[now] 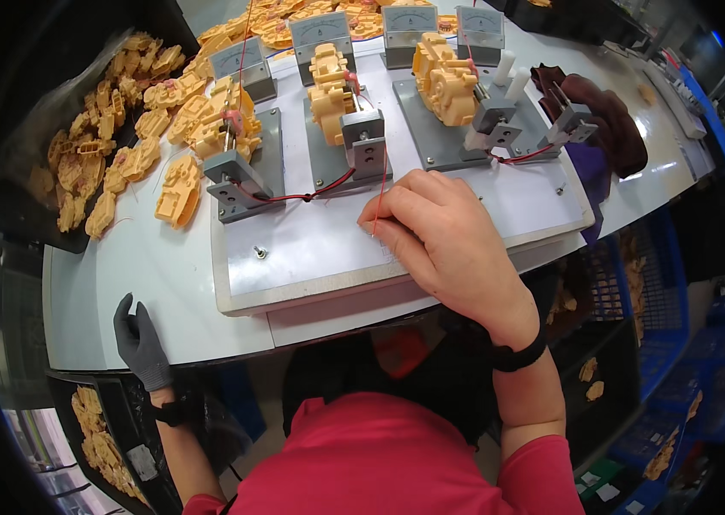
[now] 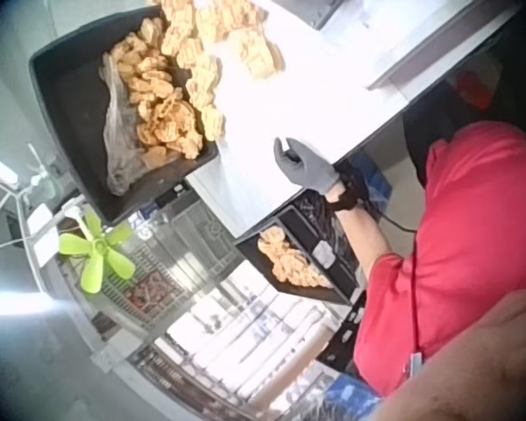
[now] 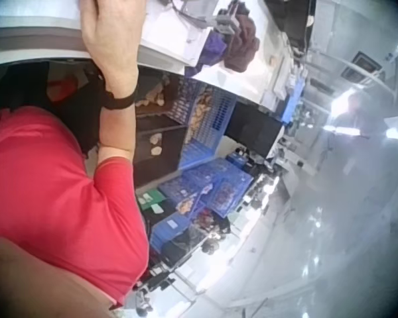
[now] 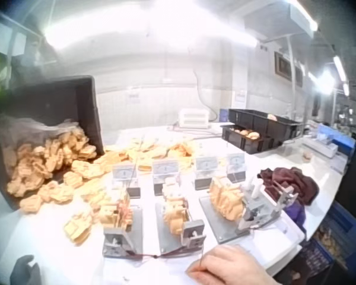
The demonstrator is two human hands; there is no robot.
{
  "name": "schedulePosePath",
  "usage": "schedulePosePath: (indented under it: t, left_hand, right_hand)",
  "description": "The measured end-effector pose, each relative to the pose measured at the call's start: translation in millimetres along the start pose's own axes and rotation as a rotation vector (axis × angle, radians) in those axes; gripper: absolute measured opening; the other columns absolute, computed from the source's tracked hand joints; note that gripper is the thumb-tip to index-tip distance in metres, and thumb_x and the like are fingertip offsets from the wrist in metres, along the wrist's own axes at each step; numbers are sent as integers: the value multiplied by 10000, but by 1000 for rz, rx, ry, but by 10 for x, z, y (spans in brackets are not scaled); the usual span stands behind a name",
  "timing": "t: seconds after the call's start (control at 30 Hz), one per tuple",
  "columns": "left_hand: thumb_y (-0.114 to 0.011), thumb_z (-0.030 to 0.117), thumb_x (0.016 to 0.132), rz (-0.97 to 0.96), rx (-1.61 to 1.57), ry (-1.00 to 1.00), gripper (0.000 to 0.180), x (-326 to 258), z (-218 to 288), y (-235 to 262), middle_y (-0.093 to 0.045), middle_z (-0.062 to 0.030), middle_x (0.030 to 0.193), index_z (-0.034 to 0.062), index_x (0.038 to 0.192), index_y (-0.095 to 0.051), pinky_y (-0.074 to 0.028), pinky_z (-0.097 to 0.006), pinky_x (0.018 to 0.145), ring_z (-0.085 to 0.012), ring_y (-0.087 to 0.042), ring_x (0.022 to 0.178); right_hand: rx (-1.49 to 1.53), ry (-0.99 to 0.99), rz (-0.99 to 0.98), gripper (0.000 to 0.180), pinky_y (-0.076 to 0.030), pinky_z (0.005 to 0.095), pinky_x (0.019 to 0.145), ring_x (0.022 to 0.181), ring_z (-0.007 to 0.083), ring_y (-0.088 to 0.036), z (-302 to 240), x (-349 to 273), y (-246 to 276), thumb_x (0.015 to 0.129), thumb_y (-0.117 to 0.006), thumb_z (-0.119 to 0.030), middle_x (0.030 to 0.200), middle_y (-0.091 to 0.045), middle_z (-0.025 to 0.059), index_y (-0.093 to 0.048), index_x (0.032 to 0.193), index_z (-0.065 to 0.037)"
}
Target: The person picks up yellow plastic components from a bin and places them into a testing jig on a white table. They manipulate the parts within the jig, which is connected to wires and meters, and then remove them to place them back into the bin. The person repeats this process for multiple components throughout the video.
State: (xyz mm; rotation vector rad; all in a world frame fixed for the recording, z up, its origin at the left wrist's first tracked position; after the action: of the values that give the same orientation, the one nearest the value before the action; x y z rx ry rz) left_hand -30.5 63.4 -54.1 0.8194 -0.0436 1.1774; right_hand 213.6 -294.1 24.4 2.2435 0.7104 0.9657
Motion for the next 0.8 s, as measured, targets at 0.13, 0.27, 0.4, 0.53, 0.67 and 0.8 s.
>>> schedulePosePath:
  t: [0.13, 0.27, 0.4, 0.53, 0.67, 0.8]
  left_hand:
    - [-623, 58, 947, -12, -32, -21, 247, -14, -46, 8, -339, 77, 704, 16, 1189, -649, -279, -212, 559, -42, -297, 630]
    - [-623, 58, 946, 0, -45, -38, 246, -7, -29, -6, -341, 78, 706, 16, 1187, -649, -278, -211, 558, -41, -299, 632]
    - [-625, 58, 944, 6, -8, 7, 246, -13, 14, 1, -345, 79, 707, 14, 1185, -648, -282, -212, 559, -40, -304, 634]
    - [-624, 57, 943, 0, -4, -9, 247, -27, 22, 2, -346, 79, 706, 13, 1185, -647, -284, -211, 561, -40, -307, 632]
    - [-623, 57, 944, -5, 9, -4, 249, -29, -8, 19, -344, 79, 703, 13, 1188, -645, -284, -210, 563, -40, -306, 628]
    - [-622, 57, 945, -6, 18, -7, 249, -13, -10, 3, -341, 78, 700, 12, 1190, -642, -282, -210, 562, -40, -305, 626]
  right_hand:
    - [0, 36, -19, 69, -436, 379, 777, 857, 273, -591, -7, -14, 10, 869, -657, -99, 863, -618, 68, -658, 930, -66]
    - [-38, 35, -25, 64, -432, 368, 782, 869, 265, -598, -12, -12, 15, 863, -663, -99, 873, -624, 61, -660, 924, -78]
    - [-79, 75, -14, 62, -426, 357, 782, 863, 255, -596, -40, -8, 9, 846, -681, -97, 871, -622, 48, -662, 905, -93]
    - [-109, 68, 8, 81, -427, 358, 747, 823, 248, -583, -30, -20, -1, 822, -700, -89, 852, -612, 39, -661, 892, -99]
    - [-123, 79, 58, 101, -427, 357, 721, 792, 243, -578, -50, -39, -20, 805, -716, -86, 838, -604, 33, -660, 887, -100]
    - [-124, 65, 78, 124, -427, 360, 715, 780, 239, -576, -62, -40, -15, 795, -730, -93, 825, -595, 30, -658, 895, -102]
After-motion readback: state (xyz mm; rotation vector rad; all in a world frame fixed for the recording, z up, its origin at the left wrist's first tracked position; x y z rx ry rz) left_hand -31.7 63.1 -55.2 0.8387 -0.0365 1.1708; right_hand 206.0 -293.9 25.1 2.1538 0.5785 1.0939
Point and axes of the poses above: each hand's wrist, its own x-axis towards the middle knuckle, its own y-axis out of the back of the hand, z = x × y, the point moved 5 cm from there along x, towards the middle knuckle
